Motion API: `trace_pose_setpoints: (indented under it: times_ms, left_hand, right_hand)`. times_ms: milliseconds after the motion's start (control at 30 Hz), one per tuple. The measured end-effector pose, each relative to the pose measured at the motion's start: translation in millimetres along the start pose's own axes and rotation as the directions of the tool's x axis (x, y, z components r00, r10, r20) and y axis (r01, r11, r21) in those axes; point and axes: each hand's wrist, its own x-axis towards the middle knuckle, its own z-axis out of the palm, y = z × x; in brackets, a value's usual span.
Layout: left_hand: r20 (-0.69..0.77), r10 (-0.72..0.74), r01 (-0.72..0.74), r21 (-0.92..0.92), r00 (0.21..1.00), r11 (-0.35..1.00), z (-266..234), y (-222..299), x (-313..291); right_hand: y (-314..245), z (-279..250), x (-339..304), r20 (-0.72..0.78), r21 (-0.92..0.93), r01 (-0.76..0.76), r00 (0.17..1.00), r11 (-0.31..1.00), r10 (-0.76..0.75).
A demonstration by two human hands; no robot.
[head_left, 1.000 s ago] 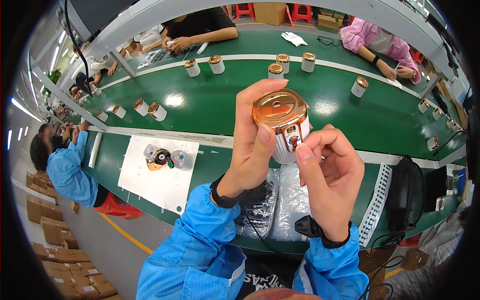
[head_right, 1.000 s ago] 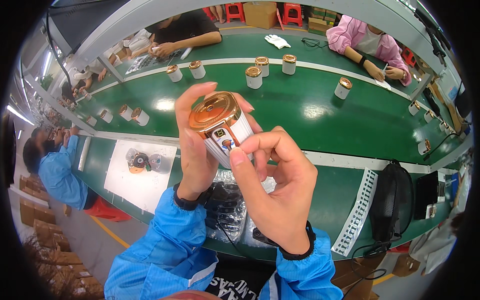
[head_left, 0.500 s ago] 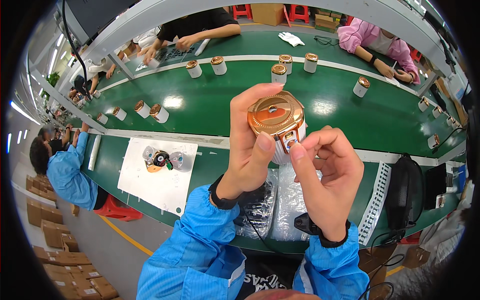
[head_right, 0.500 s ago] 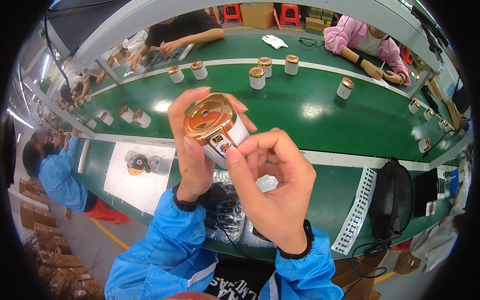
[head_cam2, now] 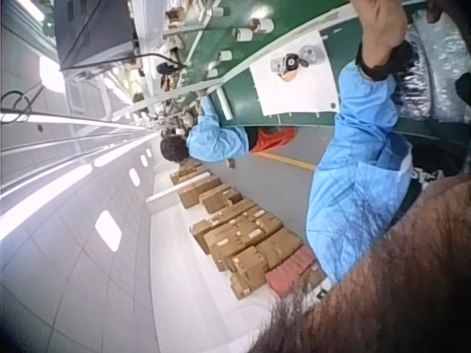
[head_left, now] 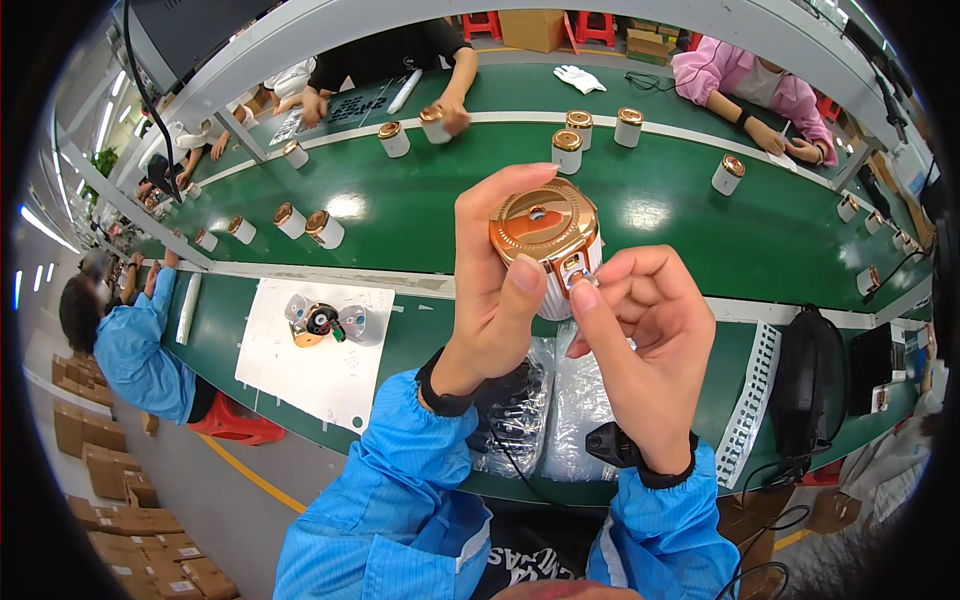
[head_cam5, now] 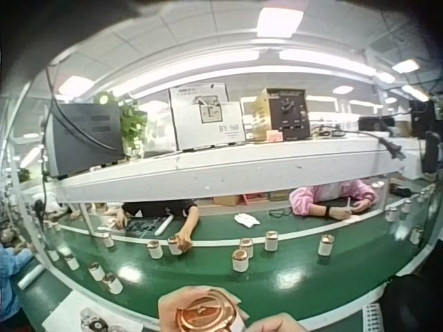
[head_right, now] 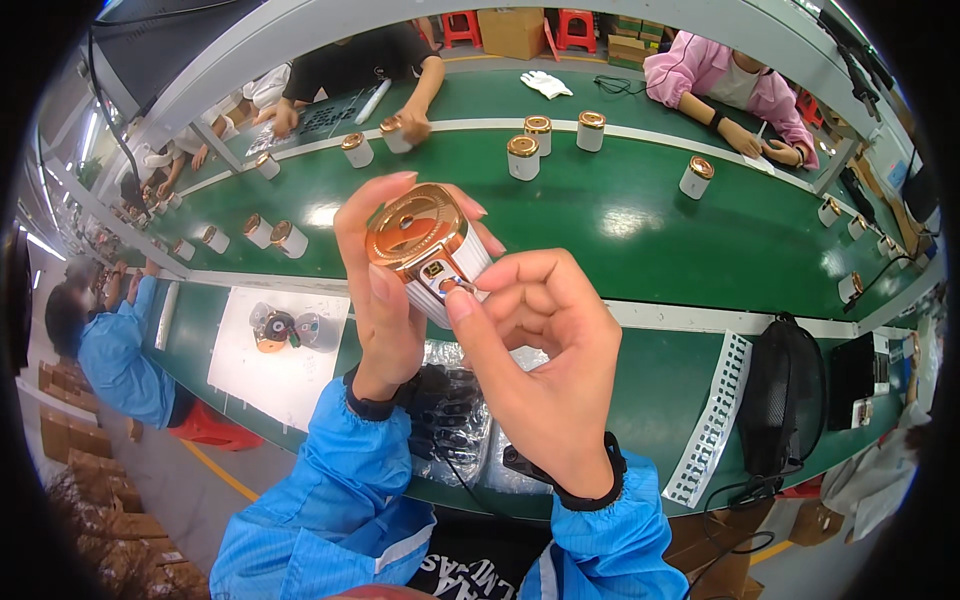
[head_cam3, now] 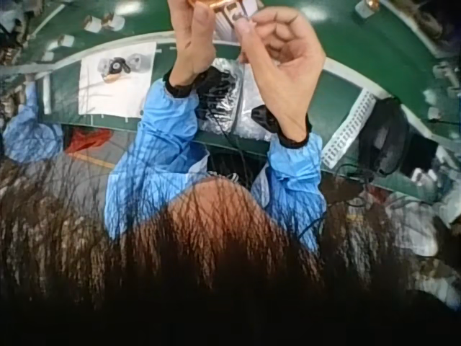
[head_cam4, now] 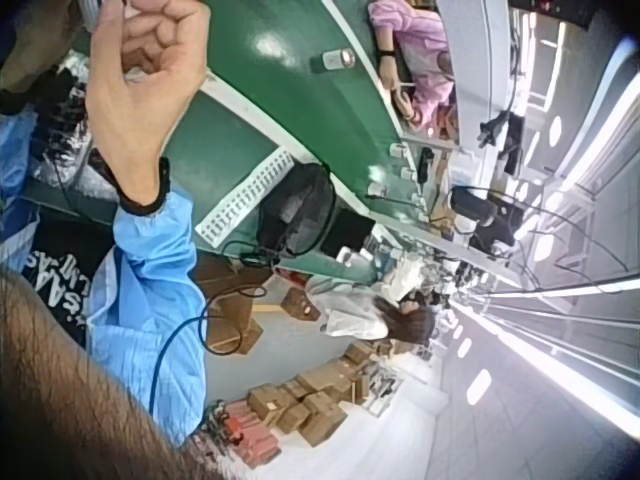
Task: Assembling and labeling small electronic components on a production line.
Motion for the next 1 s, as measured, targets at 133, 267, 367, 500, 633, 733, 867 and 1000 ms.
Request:
trace_pose_setpoints:
  times_ms: [133, 267, 367, 500, 633, 733, 867, 1000]
  left_hand:
    - [-0.007, -0.003, 0.003, 0.007, 1.000, 1.000, -0.7, 0.2, 0.5]
    - [-0.001, -0.055, 0.055, -0.037, 0.998, 0.998, -2.0, 2.6, 3.3]
    - [0.024, -0.138, 0.140, -0.159, 0.990, 0.977, -3.0, 4.9, 8.0]
    - [0.077, -0.337, 0.344, -0.313, 0.938, 0.885, -3.2, 11.8, 10.2]
    - [0.061, -0.327, 0.331, -0.257, 0.943, 0.908, -3.6, 8.9, 8.3]
    - [-0.054, -0.006, 0.011, 0.089, 0.999, 0.996, -7.5, -4.4, 1.1]
    - [-0.055, 0.190, -0.177, 0.187, 0.980, 0.966, -3.7, -8.9, -0.2]
    - [-0.036, 0.190, -0.182, 0.159, 0.981, 0.970, -0.5, -5.7, 1.1]
  right_hand:
    - [-2.4, -1.3, 0.1, 0.046, 0.012, -0.011, 0.999, 1.000, 0.010]
    - [-0.9, -5.1, 0.6, 0.103, -0.005, 0.004, 0.995, 1.000, -0.004]
    - [-9.6, -11.2, 1.0, 0.100, 0.030, -0.036, 0.994, 0.999, 0.033]
    - [-13.8, -17.5, 2.3, 0.046, -0.249, 0.138, 0.990, 0.959, -0.131]
    - [-11.2, -14.2, 2.7, 0.117, -0.438, 0.269, 0.963, 0.858, -0.242]
    - [-8.3, -8.1, 2.5, 0.098, -0.349, 0.153, 0.987, 0.925, -0.126]
    - [-2.2, -8.9, 4.3, 0.091, -0.239, 0.024, 0.996, 0.971, -0.002]
    - [-4.0, -12.2, 5.8, 0.105, -0.192, -0.037, 0.993, 0.981, 0.058]
